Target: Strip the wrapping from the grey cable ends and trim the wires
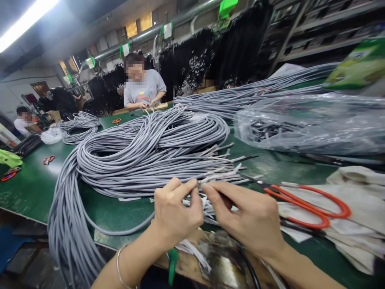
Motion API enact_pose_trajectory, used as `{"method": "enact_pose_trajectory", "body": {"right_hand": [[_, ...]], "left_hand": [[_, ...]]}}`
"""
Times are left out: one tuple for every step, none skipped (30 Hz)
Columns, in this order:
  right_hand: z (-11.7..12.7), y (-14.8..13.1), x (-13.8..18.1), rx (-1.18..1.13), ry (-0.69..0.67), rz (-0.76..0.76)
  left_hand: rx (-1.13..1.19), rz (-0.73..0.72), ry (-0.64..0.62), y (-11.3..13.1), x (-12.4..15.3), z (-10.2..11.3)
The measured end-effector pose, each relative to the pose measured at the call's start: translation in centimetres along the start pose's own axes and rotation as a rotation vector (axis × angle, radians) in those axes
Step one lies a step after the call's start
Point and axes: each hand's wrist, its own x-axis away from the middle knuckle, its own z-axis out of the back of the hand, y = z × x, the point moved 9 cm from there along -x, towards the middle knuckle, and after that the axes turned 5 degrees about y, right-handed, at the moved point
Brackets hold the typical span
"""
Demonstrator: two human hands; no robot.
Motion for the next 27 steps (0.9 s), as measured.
{"method": "enact_pose_trajectory", "body": {"right_hand": [[0.0,-0.2,0.0,-0.001,0.012,0.027],[0.1,-0.4,0.0,-0.005,0.022,0.056],[0.0,-0.6,0.0,-0.012,0.025,0.075],[0.0,-0.6,0.0,-0.015,0.023,0.079],[-0.1,-0.5,0.0,-0.014,0.021,0.071],[-0.1,-0.4,0.0,-0.013,0.018,0.058],[-0.1,-0.4,0.0,-0.012,0.019,0.049],[-0.1,-0.4,0.1,-0.01,0.022,0.049],[0.0,-0.5,0.1,-0.01,0.027,0.063],[0.0,-0.7,0.2,-0.017,0.034,0.082],[0.0,-0.8,0.2,-0.029,0.029,0.091],[-0.1,-0.7,0.1,-0.042,0.017,0.079],[-0.2,-0.3,0.0,-0.055,-0.001,0.044],[-0.4,0.3,-0.1,-0.069,-0.024,-0.006],[-0.5,0.9,-0.3,-0.083,-0.042,-0.062],[-0.6,1.4,-0.4,-0.097,-0.058,-0.113],[-0.5,1.9,-0.6,-0.11,-0.064,-0.15],[-0.4,2.1,-0.7,-0.121,-0.067,-0.174],[-0.3,2.2,-0.7,-0.128,-0.074,-0.189],[-0.2,2.1,-0.8,-0.126,-0.079,-0.198],[-0.1,2.0,-0.7,-0.117,-0.079,-0.2],[0.0,1.7,-0.7,-0.102,-0.07,-0.187],[0.3,1.2,-0.7,-0.085,-0.051,-0.155],[0.6,0.5,-0.6,-0.067,-0.021,-0.106],[0.9,-0.2,-0.6,-0.046,0.016,-0.044],[1.2,-0.8,-0.6,-0.026,0.047,0.022],[1.3,-1.4,-0.5,-0.012,0.069,0.08]], "left_hand": [[0.008,0.015,-0.001,-0.2,0.0,0.0],[0.016,0.031,-0.002,-0.4,0.0,0.0],[0.018,0.043,-0.005,-0.5,0.0,-0.1],[0.013,0.04,-0.009,-0.5,0.1,-0.1],[0.001,0.023,-0.013,-0.4,0.1,-0.2],[-0.013,-0.004,-0.015,-0.2,0.1,-0.2],[-0.023,-0.031,-0.016,0.0,0.1,-0.2],[-0.028,-0.049,-0.013,0.2,0.1,-0.1],[-0.025,-0.056,-0.006,0.2,0.1,-0.1],[-0.016,-0.05,0.004,0.1,0.0,0.1],[-0.004,-0.034,0.01,-0.1,-0.1,0.1],[0.007,-0.019,0.012,-0.3,-0.2,0.2],[0.015,-0.009,0.01,-0.4,-0.2,0.1],[0.02,-0.006,0.008,-0.5,-0.2,0.1],[0.021,-0.011,0.008,-0.4,-0.2,0.0],[0.021,-0.021,0.012,-0.3,-0.1,0.0],[0.017,-0.035,0.024,-0.1,0.0,0.0],[0.01,-0.052,0.042,0.2,0.1,0.1],[-0.005,-0.069,0.061,0.4,0.2,0.2],[-0.026,-0.087,0.078,0.7,0.3,0.3],[-0.053,-0.103,0.089,0.9,0.3,0.3],[-0.082,-0.115,0.096,1.1,0.3,0.4],[-0.109,-0.123,0.099,1.2,0.2,0.4],[-0.13,-0.128,0.098,1.3,0.2,0.5],[-0.141,-0.129,0.095,1.3,0.1,0.5],[-0.143,-0.125,0.087,1.3,0.0,0.5],[-0.143,-0.121,0.078,1.3,0.0,0.4]]}}
